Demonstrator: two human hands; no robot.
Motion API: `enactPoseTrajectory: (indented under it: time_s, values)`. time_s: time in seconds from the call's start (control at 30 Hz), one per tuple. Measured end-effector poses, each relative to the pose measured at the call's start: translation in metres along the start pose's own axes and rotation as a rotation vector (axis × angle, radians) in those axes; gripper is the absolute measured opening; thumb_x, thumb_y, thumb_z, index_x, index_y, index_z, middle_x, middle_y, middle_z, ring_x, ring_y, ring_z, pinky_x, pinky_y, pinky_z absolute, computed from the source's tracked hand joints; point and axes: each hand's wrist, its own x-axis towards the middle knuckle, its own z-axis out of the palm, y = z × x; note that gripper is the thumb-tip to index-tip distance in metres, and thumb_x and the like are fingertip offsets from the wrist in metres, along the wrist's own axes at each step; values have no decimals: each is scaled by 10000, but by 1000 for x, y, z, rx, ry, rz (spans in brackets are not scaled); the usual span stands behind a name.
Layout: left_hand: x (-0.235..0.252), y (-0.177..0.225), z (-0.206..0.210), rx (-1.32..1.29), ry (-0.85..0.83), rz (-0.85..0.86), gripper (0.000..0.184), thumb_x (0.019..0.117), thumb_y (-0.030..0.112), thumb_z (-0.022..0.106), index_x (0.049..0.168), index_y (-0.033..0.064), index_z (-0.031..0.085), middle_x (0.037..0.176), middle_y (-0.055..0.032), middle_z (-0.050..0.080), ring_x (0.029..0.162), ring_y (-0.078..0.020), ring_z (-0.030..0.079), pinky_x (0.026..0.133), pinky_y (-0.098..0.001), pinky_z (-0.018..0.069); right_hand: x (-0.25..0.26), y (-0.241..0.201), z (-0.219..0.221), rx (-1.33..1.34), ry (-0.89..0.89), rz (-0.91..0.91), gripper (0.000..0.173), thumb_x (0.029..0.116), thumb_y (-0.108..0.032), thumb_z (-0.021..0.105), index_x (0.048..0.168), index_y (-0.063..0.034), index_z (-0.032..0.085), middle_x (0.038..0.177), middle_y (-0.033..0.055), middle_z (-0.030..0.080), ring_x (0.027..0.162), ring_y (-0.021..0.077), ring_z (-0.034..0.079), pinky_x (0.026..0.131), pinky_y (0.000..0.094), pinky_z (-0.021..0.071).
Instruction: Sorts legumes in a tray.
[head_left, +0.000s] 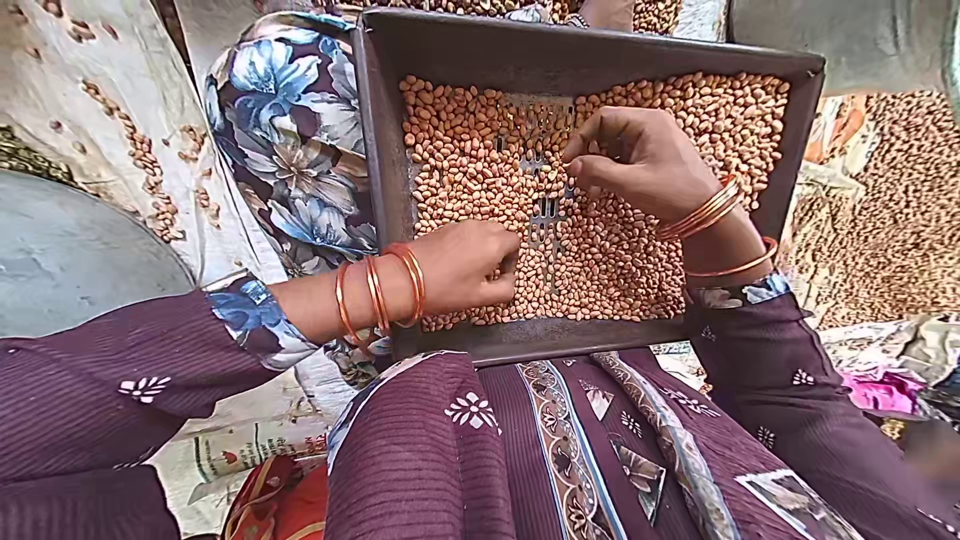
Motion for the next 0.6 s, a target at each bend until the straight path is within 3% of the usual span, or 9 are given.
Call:
enactPoseTrajectory:
  time_s: [0.03, 0.07, 0.13, 0.23, 0.27, 0.33, 0.43, 0.5, 0.6]
  values:
    - [1, -1, -8, -136, 62, -35, 139, 961, 197, 612, 918, 73, 659, 742, -2, 545, 630, -87, 504, 574, -272, 428, 2, 1, 5, -196, 26, -35, 160, 945, -226, 659, 1037, -117, 730, 951, -9, 690, 826, 60, 645, 755, 255, 526]
    - [3, -2, -18, -257, 110, -83, 135, 987, 184, 589, 887, 106, 637, 664, 41, 512, 557, -34, 472, 516, -221, 396, 4, 2, 11, -329, 40, -81, 162, 940, -195, 695, 1031, -77, 757, 971, 76, 716, 898, 170, 668, 833, 363, 523]
    - [5, -7, -30, -471, 206, -152, 212, 1012, 166, 466, 830, 165, 576, 629, 82, 464, 525, -8, 422, 491, -194, 322, 6, 2, 20, -458, 54, -113, 131, 930, -143, 722, 1000, -38, 751, 952, 146, 719, 921, 288, 683, 850, 460, 526]
    - [7, -13, -39, -644, 217, -188, 327, 1032, 171, 290, 924, 171, 599, 779, 71, 591, 647, -22, 558, 564, -175, 452, 3, -7, 25, -536, 54, -34, 135, 944, -127, 705, 1022, -23, 738, 979, 179, 695, 924, 337, 685, 824, 498, 539]
    - [7, -12, -39, -583, 204, -185, 315, 1026, 167, 312, 942, 167, 615, 802, 71, 607, 659, -15, 560, 573, -176, 449, 2, -11, 26, -561, 46, 3, 146, 953, -131, 697, 1044, -23, 735, 1004, 191, 687, 937, 354, 685, 821, 514, 539]
    - [5, -10, -36, -298, 146, -98, 210, 1010, 177, 473, 922, 140, 659, 789, 62, 586, 679, -22, 534, 601, -223, 416, 3, -15, 28, -601, 35, 46, 170, 970, -143, 681, 1083, -30, 737, 1041, 206, 683, 955, 375, 688, 825, 533, 541]
    - [1, -12, -17, 120, -57, 150, 167, 947, 196, 602, 944, 84, 726, 874, -52, 605, 793, -172, 620, 676, -355, 514, 5, -13, 30, -628, 55, 28, 161, 980, -140, 654, 1057, -37, 750, 1019, 196, 689, 943, 362, 692, 828, 513, 545]
    - [-2, -10, -7, 264, -212, 167, 149, 1001, 202, 624, 986, 86, 716, 951, -86, 628, 840, -239, 661, 700, -418, 551, 5, -9, 25, -545, 38, 6, 165, 978, -148, 660, 1059, -42, 757, 1013, 173, 706, 933, 316, 697, 841, 483, 544]
    - [-5, -5, -3, 388, -339, 123, 146, 1034, 174, 584, 1010, 84, 696, 1026, -100, 634, 907, -281, 673, 721, -450, 562, 1, 3, 8, -134, -37, 59, 142, 971, -224, 685, 1029, -101, 726, 866, -9, 732, 728, 61, 706, 706, 250, 609]
